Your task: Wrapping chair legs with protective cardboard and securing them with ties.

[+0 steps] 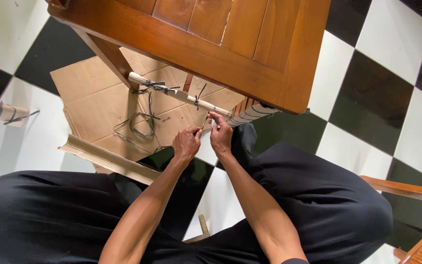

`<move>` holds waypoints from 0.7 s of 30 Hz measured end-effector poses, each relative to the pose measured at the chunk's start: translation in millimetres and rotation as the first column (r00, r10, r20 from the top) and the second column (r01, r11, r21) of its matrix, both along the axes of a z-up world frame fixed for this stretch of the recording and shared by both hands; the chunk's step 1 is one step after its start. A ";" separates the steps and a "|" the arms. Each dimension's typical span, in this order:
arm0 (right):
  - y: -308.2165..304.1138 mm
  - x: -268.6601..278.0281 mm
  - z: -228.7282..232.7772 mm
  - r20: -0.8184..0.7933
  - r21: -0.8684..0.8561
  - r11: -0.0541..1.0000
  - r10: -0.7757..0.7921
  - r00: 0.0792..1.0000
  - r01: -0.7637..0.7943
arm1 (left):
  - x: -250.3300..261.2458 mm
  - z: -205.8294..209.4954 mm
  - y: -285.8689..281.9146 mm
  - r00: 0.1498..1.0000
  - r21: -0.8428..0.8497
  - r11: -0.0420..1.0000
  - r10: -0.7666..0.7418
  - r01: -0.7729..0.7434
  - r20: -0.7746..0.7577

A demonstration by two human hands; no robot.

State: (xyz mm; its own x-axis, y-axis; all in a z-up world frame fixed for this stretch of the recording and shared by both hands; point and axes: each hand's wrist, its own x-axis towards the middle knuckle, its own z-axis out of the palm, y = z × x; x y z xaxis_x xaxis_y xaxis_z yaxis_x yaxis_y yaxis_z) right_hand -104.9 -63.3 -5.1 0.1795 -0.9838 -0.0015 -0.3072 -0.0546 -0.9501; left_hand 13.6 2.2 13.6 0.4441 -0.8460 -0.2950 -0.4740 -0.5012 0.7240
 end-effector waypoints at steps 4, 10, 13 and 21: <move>4.1 -1.5 17.8 -0.292 -0.195 0.978 0.016 0.956 -0.076 | -4.1 -1.7 7.0 1.000 -0.048 0.999 -0.015 0.017 0.027; 1.6 -0.1 52.0 -0.474 -0.438 0.851 0.055 0.879 -0.289 | -6.9 14.6 11.5 0.997 -0.055 0.998 -0.015 0.020 0.078; -5.1 -4.8 39.3 -0.491 -0.426 0.837 0.105 0.865 -0.344 | -7.3 17.6 13.6 0.998 -0.191 0.981 0.033 -0.022 0.052; -14.9 -7.6 37.4 -0.529 -0.361 0.854 0.143 0.837 -0.374 | -7.5 49.1 -1.1 0.994 -0.359 0.931 0.089 -0.060 0.065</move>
State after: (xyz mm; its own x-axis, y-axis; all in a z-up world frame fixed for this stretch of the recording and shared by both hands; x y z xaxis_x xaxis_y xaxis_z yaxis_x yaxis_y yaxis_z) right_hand -112.5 -78.2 32.3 0.5177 -0.8156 0.2586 -0.6168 -0.5652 -0.5478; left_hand 6.0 1.1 62.7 0.5192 -0.8527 0.0579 -0.5078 -0.2533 0.8234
